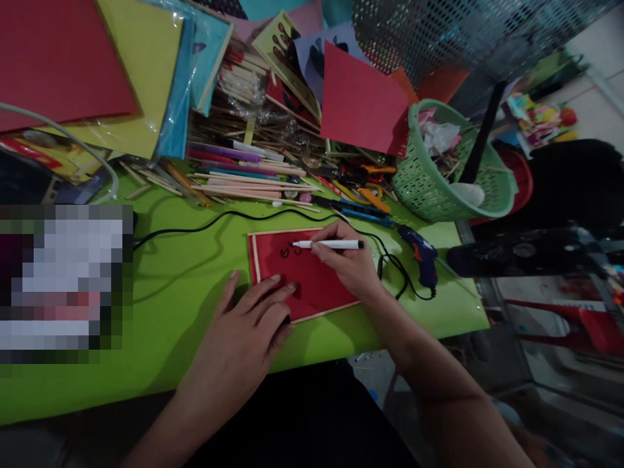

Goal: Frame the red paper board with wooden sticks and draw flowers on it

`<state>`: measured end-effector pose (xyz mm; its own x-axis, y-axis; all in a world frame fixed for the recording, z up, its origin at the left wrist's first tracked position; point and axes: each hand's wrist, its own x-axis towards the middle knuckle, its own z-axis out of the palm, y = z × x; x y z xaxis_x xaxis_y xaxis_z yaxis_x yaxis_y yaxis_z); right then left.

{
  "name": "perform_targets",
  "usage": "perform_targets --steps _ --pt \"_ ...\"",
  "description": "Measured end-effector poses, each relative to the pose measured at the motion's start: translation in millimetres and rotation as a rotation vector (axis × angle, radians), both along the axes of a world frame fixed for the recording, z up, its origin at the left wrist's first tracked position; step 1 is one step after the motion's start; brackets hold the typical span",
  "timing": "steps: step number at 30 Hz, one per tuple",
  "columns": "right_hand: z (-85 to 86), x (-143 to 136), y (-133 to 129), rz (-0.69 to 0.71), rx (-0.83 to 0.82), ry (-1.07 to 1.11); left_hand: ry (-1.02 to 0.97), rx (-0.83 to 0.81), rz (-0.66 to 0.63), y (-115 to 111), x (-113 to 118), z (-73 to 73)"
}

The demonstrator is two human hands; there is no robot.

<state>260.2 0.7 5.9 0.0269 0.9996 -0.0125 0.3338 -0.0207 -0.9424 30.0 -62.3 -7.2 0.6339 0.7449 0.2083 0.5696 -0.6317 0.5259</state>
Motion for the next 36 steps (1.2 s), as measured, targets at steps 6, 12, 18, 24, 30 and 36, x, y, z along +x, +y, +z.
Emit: perform_targets --steps 6,12,18,24,30,36 --pt "-0.3 -0.5 0.5 -0.025 0.010 -0.011 -0.011 0.022 0.006 0.0 -0.3 -0.7" --pt "-0.9 -0.5 1.4 -0.040 0.021 -0.006 -0.003 0.019 -0.007 1.0 -0.4 -0.2" --pt "-2.3 0.5 2.1 -0.050 0.014 -0.018 -0.012 0.016 -0.001 1.2 0.5 -0.1" --pt "-1.9 1.8 2.7 -0.051 0.022 0.006 -0.011 0.022 -0.001 1.1 0.1 -0.2" --pt "-2.2 1.8 2.9 -0.058 0.018 0.010 -0.012 0.003 0.018 0.5 0.7 0.9" --pt "-0.9 0.8 3.1 -0.047 0.020 -0.014 -0.011 0.002 0.013 0.3 0.7 0.0"
